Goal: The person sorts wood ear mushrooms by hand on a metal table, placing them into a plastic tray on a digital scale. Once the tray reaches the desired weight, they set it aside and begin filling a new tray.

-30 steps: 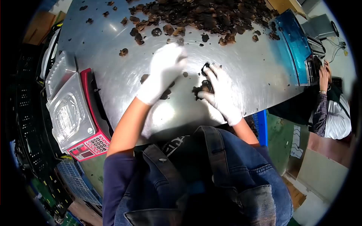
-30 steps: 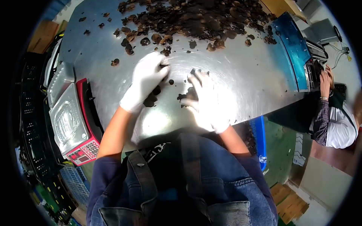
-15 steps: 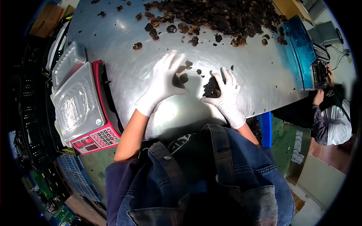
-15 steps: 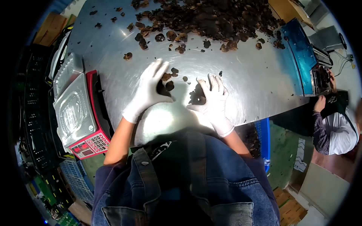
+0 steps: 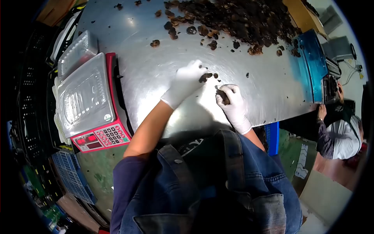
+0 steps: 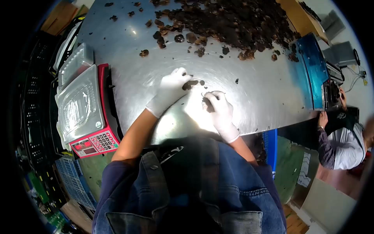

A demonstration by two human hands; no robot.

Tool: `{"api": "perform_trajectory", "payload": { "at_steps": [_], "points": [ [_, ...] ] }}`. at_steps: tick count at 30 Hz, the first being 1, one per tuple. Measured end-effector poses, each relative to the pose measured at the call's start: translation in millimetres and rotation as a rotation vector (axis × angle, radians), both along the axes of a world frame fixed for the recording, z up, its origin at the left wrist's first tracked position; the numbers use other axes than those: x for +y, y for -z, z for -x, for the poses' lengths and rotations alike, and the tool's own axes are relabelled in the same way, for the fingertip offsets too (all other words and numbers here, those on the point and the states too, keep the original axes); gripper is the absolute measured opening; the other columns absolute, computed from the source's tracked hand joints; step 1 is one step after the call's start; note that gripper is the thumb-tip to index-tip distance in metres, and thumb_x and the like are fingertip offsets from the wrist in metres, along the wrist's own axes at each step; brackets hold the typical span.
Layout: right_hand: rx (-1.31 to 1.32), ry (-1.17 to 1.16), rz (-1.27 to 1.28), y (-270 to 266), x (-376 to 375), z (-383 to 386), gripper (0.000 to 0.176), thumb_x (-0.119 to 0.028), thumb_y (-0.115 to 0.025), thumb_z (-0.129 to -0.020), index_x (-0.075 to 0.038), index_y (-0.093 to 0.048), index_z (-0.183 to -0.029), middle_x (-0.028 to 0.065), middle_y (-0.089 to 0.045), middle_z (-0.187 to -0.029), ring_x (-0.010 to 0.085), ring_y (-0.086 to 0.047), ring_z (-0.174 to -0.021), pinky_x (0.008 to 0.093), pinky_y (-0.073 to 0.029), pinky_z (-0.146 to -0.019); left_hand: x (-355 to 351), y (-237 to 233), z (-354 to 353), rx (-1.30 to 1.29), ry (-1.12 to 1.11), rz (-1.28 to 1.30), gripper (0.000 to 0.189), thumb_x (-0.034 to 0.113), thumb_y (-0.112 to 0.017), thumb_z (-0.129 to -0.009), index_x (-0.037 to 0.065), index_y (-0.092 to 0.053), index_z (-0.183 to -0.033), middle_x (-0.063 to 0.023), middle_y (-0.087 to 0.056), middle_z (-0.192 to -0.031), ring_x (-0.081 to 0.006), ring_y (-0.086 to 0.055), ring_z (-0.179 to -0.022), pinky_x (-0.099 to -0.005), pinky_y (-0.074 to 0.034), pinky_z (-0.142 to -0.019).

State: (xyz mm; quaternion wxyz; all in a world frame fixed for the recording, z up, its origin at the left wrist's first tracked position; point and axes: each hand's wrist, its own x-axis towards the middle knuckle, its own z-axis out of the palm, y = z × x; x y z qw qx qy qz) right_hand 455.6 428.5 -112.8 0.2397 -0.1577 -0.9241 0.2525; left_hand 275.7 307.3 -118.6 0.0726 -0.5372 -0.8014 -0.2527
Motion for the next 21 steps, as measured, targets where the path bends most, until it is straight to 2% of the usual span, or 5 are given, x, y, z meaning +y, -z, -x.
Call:
{"api": "perform_trajectory", "payload": {
  "at_steps": [8,12,14,17,21],
  "points": [
    [0.073,-0.078,0.328,-21,-8,45,0.024,0.006,-0.070,-0.075,-0.001,-0.066,-0.097,0.0093,-0.065,-0.096,0.0203,-0.064,-0.091,0.0304,-0.051,-0.084,-42,-50,5,-0.322,-0.205,-0.357,0.033,0.020,-0.080,-0.069,0.011,-0.066,-0.098,-0.0058,-0.057,-0.099,-0.0260,-0.064,-0.083,-0.0373,-0.053,-0.070],
    [0.149,-0.409,0.693,-93,-72,110,0.024,0.006,-0.070,-0.075,0.000,-0.066,-0.097,0.0084,-0.065,-0.098,0.0186,-0.063,-0.091,0.0287,-0.051,-0.083,-127,-124,22,-0.238,-0.419,-0.555,0.018,-0.002,-0.070,-0.076,0.001,-0.067,-0.094,-0.0106,-0.060,-0.091,-0.0182,-0.062,-0.081,-0.0287,-0.052,-0.072],
    [0.256,-0.646,0.395,-107,-104,152,0.026,0.004,-0.071,-0.076,-0.001,-0.067,-0.101,0.0085,-0.064,-0.100,0.0175,-0.063,-0.090,0.0289,-0.052,-0.081,-179,-152,30,-0.049,-0.613,-0.474,0.015,-0.002,-0.069,-0.080,0.001,-0.067,-0.095,-0.0071,-0.061,-0.095,-0.0130,-0.059,-0.082,-0.0243,-0.049,-0.072],
    [0.321,-0.876,0.620,-122,-176,203,0.026,-0.012,-0.072,-0.081,-0.007,-0.068,-0.106,0.0089,-0.062,-0.101,0.0206,-0.064,-0.087,0.0323,-0.053,-0.078,-264,-137,66,-0.069,-0.778,-0.496,0.017,-0.001,-0.070,-0.082,0.001,-0.067,-0.099,-0.0045,-0.059,-0.094,-0.0114,-0.058,-0.077,-0.0248,-0.048,-0.069],
    [0.234,-0.750,0.312,-101,-282,266,0.032,-0.026,-0.078,-0.071,-0.017,-0.070,-0.101,0.0099,-0.062,-0.103,0.0271,-0.064,-0.090,0.0391,-0.051,-0.076,-347,-111,102,-0.235,-0.857,-0.316,0.021,0.001,-0.070,-0.083,-0.001,-0.065,-0.103,-0.0045,-0.058,-0.098,-0.0129,-0.060,-0.085,-0.0250,-0.048,-0.077]
  ]
}}
